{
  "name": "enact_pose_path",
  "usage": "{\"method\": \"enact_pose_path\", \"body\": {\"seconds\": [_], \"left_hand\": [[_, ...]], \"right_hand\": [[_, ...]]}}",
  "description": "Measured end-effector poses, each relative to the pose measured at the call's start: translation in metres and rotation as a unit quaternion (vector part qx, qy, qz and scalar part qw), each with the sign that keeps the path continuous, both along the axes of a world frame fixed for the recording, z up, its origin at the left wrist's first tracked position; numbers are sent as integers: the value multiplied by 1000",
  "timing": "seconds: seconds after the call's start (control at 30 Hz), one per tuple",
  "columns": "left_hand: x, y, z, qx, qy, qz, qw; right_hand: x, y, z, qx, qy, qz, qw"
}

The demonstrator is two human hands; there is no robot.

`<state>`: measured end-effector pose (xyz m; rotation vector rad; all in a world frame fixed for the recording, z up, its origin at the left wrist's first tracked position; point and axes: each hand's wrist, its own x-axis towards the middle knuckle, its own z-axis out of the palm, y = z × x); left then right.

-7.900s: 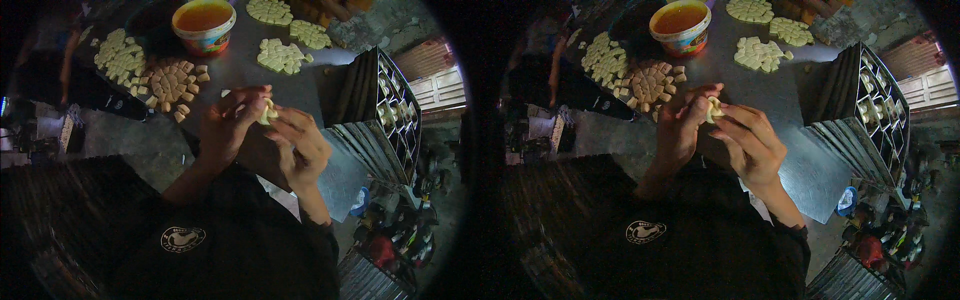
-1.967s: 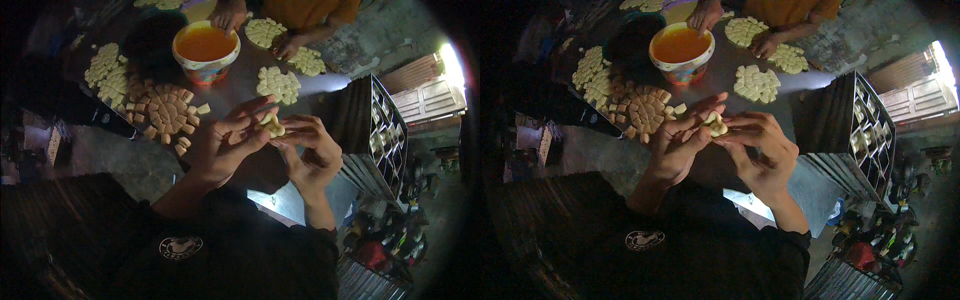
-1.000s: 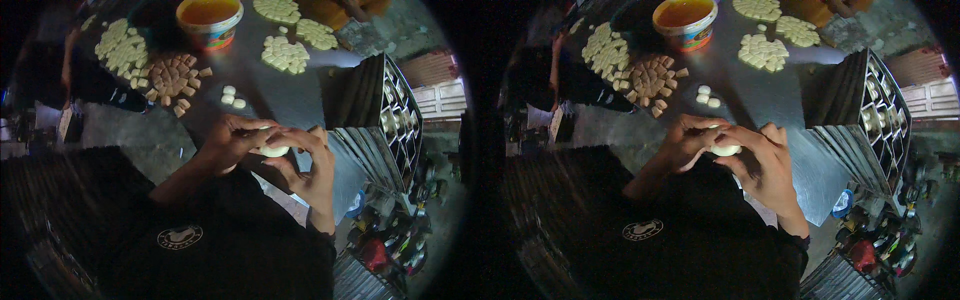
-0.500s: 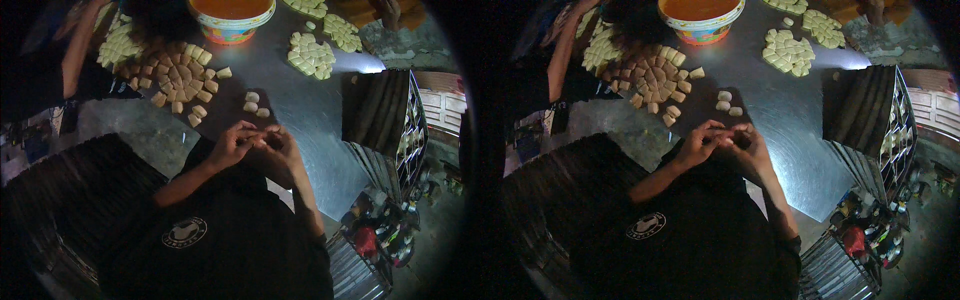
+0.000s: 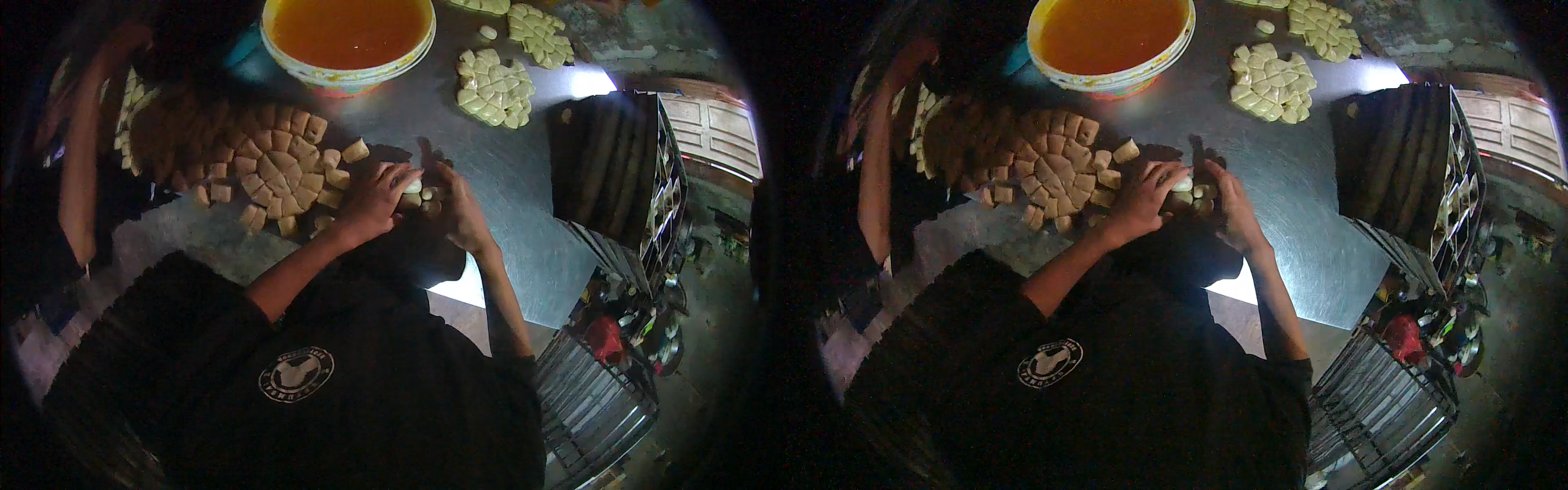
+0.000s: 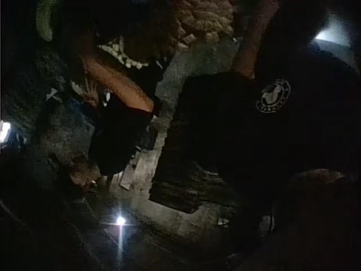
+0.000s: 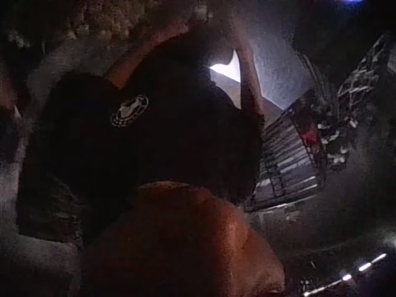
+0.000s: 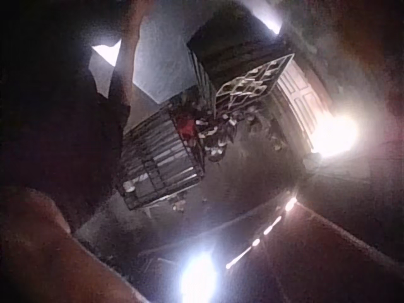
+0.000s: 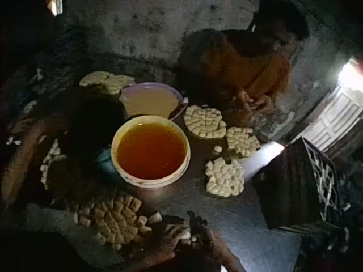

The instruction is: The person shapes dough pieces by hand, dipping some in liquid and placing them into metal pans on a rack.

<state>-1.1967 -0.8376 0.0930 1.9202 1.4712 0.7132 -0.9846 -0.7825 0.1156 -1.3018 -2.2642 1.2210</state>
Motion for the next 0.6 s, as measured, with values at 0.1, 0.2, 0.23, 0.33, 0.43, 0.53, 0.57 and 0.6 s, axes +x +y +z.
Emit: {"method": "enact_pose_path", "body": {"seconds": [0.1,0.2,0.23,0.33,0.43,0.53,0.57,0.6], "left_hand": [[3,6,-12,-21,-43,-24,999],[2,8,-15,-27,-51,-28,998],[2,8,-15,-38,-56,-30,997],[1,5,-15,-65,-44,-31,996],[0,2,-9,-70,-59,-8,996],[-9,-6,9,-20,-99,61,993],[-9,-7,14,11,-123,85,989],[-13,-10,13,-7,-118,116,986]], "right_hand": [[-2,5,1,-84,5,23,996],[-2,12,13,-126,-11,-1,992],[-2,15,17,-132,-13,-12,991],[-2,15,-7,-95,-6,16,995],[-14,18,-4,-232,28,-36,972],[-4,21,-19,119,-97,176,972],[8,28,-23,256,-138,243,925],[6,32,-20,33,-47,213,975]]}}
